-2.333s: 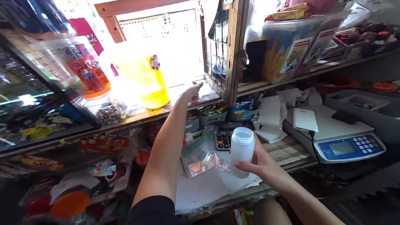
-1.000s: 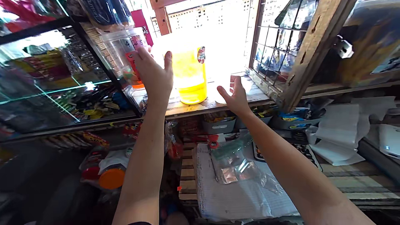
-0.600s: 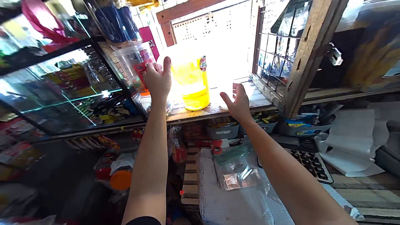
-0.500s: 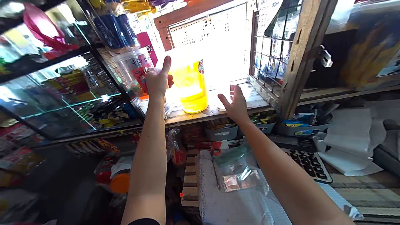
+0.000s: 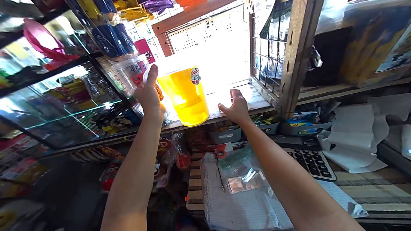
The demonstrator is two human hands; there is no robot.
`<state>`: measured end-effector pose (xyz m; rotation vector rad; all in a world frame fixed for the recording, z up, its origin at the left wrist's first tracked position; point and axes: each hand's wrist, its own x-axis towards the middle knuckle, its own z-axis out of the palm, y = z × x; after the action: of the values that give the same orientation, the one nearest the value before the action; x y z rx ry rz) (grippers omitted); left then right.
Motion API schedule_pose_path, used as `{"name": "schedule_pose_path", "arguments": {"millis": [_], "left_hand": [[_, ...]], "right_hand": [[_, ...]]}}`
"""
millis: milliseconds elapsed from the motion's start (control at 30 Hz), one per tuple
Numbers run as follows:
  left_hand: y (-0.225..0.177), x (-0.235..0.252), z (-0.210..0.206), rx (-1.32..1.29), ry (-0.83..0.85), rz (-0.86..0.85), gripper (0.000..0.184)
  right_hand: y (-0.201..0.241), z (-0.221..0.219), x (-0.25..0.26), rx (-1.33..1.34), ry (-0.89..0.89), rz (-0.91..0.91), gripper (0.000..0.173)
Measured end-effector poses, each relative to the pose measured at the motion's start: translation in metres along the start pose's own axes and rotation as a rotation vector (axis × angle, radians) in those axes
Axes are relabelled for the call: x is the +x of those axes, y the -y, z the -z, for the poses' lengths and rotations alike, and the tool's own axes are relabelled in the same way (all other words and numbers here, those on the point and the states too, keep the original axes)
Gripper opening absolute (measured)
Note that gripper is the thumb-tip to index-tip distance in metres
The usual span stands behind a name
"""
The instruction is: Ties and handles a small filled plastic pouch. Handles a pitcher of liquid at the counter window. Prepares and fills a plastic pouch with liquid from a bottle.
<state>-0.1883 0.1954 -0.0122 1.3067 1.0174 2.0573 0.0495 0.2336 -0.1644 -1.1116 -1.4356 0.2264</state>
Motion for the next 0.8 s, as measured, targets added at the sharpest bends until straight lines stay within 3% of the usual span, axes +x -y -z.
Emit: {"name": "schedule_pose_path", "arguments": {"millis": [133,300,433,800], "left_hand": [[-0.025,-0.014,0.019,-0.009,0.046,0.036,0.046],[-0.046,-0.028,0.036,0.002,0.104,0.066,0.045],[-0.053,-0.037,0.046,0.014,0.154,0.041,0.045],[-0.056,-0.051,0.059,0.056,0.185,0.049,0.045]], "right_hand": [[0.0,0.003,0.003,0.027,0.084,0.028,0.073],[0.001,0.007,0.004,0.054,0.174,0.061,0.067],[0.001,0.009,0.005,0.052,0.264,0.041,0.075],[-0.002,0.01,0.005,0.096,0.28,0.065,0.081]]}}
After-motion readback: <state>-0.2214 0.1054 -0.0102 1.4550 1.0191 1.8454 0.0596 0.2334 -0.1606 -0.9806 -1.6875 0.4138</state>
